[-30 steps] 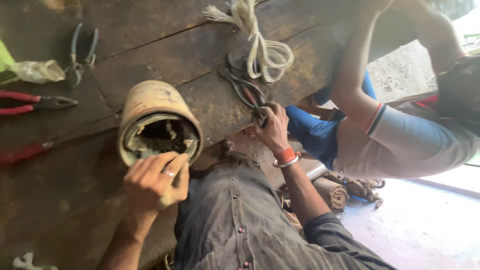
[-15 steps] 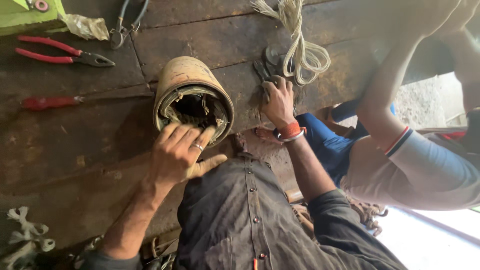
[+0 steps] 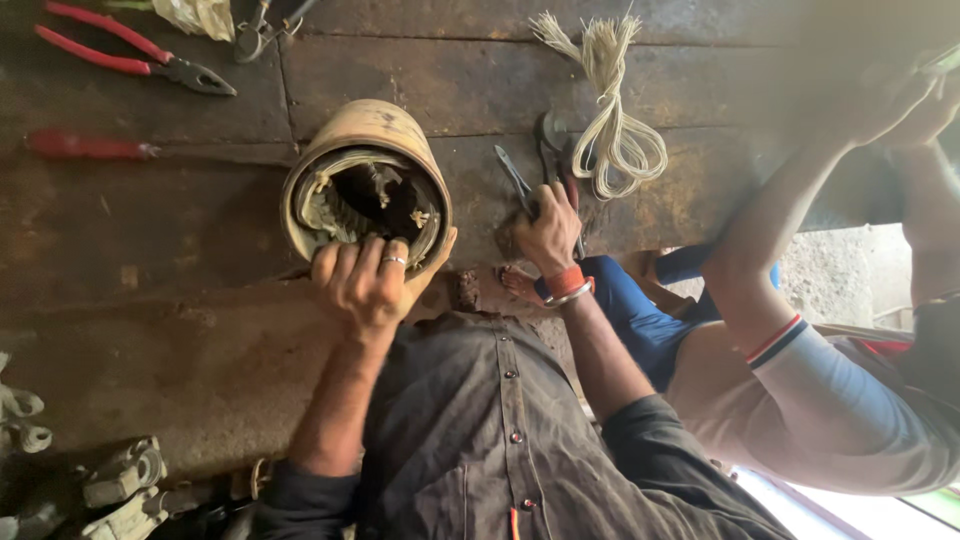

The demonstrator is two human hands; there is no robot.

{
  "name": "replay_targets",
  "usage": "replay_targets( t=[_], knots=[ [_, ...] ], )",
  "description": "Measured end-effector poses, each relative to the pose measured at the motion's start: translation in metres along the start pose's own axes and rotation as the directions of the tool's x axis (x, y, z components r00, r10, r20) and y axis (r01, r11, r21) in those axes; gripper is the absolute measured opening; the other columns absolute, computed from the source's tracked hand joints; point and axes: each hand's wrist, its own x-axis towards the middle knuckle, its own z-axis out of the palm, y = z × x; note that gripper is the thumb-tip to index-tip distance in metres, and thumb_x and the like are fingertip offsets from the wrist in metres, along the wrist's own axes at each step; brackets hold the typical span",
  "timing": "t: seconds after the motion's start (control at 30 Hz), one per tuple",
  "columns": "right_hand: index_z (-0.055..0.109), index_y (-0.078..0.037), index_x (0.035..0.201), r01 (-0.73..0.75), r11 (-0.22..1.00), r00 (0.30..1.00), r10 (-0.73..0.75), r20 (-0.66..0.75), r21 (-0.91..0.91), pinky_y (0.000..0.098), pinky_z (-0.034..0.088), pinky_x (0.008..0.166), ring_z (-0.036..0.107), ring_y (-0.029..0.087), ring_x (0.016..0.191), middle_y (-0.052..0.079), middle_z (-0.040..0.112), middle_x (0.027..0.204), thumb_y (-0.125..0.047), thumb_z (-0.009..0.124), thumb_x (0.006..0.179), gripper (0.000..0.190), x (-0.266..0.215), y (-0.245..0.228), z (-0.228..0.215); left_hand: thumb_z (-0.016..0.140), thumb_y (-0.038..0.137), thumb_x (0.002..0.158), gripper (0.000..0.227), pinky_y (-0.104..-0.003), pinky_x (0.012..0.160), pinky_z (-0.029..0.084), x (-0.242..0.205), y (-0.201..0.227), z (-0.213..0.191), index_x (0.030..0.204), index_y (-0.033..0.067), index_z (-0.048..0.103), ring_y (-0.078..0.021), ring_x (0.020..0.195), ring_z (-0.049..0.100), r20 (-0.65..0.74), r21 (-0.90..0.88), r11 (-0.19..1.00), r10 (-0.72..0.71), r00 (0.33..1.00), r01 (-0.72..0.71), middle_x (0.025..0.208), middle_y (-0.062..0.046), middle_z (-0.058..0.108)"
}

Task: The person uses pliers to cut a wire tie securing a bundle of wires inside a cylindrical metal can. They then pull the wires out of the can by hand, gathering them into a bundle.

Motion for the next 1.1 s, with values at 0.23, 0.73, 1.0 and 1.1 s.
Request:
replay_targets(
  t=[0.23,0.73,1.0,1.1],
  knots=[
    [0.054,0.001,0.088,-0.08,0.379,0.989,0.146,0.026,0.922,0.0283,0.042,0.097,0.056,0.016,0.115,0.008,0.056,0.131,0.009,0.054,0.076,0.014,-0.03,0.04,-0.015,0.089,0.055,0.087,0.052,-0.036,0.075,0.039,0.008,0.023,-0.004,0.067,0.0169,0.06,-0.0196,0.065,0.052,0.058,0.092,0.98,-0.181,0.982,0.175,0.065,0.001,0.059],
    [0.062,0.007,0.109,-0.482,0.02,0.838,-0.28,0.467,0.876,0.0403,0.046,0.115,0.063,0.027,0.122,0.021,0.063,0.125,0.003,0.048,0.064,0.047,-0.065,-0.067,-0.112,0.081,0.045,0.092,0.036,-0.039,0.091,0.04,0.011,0.003,-0.017,0.099,0.0101,0.077,-0.0179,0.08,0.066,0.228,-0.337,0.93,-0.07,0.971,0.146,0.083,-0.001,0.073],
    [0.057,0.009,0.133,-0.756,0.168,0.514,-0.446,0.733,0.633,0.0473,0.05,0.111,0.062,0.038,0.13,0.028,0.055,0.148,0.001,0.048,0.064,0.07,-0.057,-0.12,-0.168,0.08,0.028,0.094,0.028,-0.043,0.105,0.041,0.021,-0.006,-0.039,0.114,0.008,0.077,-0.0229,0.104,0.073,0.332,-0.481,0.859,-0.005,0.943,0.174,0.105,-0.008,0.077],
    [0.053,0.009,0.139,-0.841,0.108,0.405,-0.523,0.75,0.53,0.049,0.049,0.113,0.059,0.042,0.134,0.03,0.05,0.154,0.0,0.05,0.062,0.077,-0.055,-0.119,-0.165,0.078,0.023,0.097,0.024,-0.043,0.104,0.042,0.023,-0.011,-0.042,0.115,0.0071,0.078,-0.0228,0.103,0.073,0.362,-0.521,0.833,0.018,0.932,0.187,0.105,-0.008,0.078]
  ],
)
